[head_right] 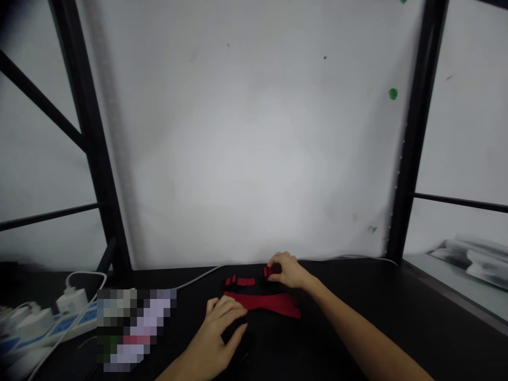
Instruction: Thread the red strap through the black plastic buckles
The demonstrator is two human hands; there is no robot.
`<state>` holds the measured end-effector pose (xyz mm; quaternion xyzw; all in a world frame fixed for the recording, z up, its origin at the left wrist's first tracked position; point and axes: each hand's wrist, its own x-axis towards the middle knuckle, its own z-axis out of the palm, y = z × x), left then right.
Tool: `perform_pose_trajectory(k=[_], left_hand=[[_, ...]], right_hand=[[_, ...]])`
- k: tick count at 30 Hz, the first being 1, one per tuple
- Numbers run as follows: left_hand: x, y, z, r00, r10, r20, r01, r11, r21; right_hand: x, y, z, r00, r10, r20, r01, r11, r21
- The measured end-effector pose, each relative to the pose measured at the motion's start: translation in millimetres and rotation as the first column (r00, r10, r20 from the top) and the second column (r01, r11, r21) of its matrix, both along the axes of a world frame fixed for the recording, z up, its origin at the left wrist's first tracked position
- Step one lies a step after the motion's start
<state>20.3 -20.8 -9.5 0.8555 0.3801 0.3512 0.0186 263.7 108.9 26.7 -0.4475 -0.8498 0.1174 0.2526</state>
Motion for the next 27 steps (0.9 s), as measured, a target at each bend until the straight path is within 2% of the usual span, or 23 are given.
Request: perform_pose_trajectory(k=[3, 5, 7, 10, 12, 14, 16, 18, 22, 24, 27], left_hand=[[-2, 6, -4.6, 0.993, 0.062, 0.099, -0.068, 0.996, 0.064], [-3, 8, -5.5, 0.988, 0.074, 0.132, -0.086, 0.993, 0.085], [-2, 7, -4.8, 0.989, 0.052, 0.138, -0.065, 0.993, 0.094], [-2, 4, -2.8, 0.991, -0.010, 0.132, -0.003, 0.995, 0.096], [-3, 2, -1.7, 0.990, -0.037, 0.136, 0.024, 0.995, 0.094], [-6, 2, -0.6, 0.988, -0.042, 0.147, 0.028, 0.995, 0.096], [-8, 2, 0.7, 0.989, -0.038, 0.145, 0.024, 0.995, 0.096], [-8, 3, 1.8, 0.990, -0.038, 0.133, 0.026, 0.995, 0.092], [-4, 3, 1.6, 0.993, -0.072, 0.091, 0.065, 0.995, 0.079], [-2, 2, 0.9, 0.994, -0.081, 0.069, 0.077, 0.995, 0.069], [-3, 3, 2.3, 0.998, -0.026, 0.054, 0.022, 0.997, 0.079]], right_hand=[[-8, -32, 15.3, 0.998, 0.064, -0.014, -0.064, 0.997, 0.034], [-16, -57, 19.6, 0.986, 0.166, -0.004, -0.165, 0.983, 0.086], [-23, -79, 18.5, 0.973, 0.229, 0.000, -0.228, 0.968, 0.104], [-27, -98, 11.3, 0.969, 0.238, -0.061, -0.232, 0.969, 0.080], [-24, -101, 5.7, 0.959, 0.217, -0.182, -0.219, 0.976, 0.013], [-17, -98, 0.3, 0.924, 0.180, -0.337, -0.238, 0.961, -0.140], [-12, -93, -5.3, 0.879, 0.115, -0.463, -0.282, 0.908, -0.309], [-10, -90, -11.1, 0.842, 0.051, -0.538, -0.311, 0.860, -0.405], [-21, -95, -21.1, 0.791, 0.054, -0.609, -0.370, 0.835, -0.407], [-28, -98, -24.5, 0.786, 0.065, -0.615, -0.364, 0.852, -0.376], [-34, -100, -27.4, 0.797, 0.030, -0.604, -0.279, 0.904, -0.324]])
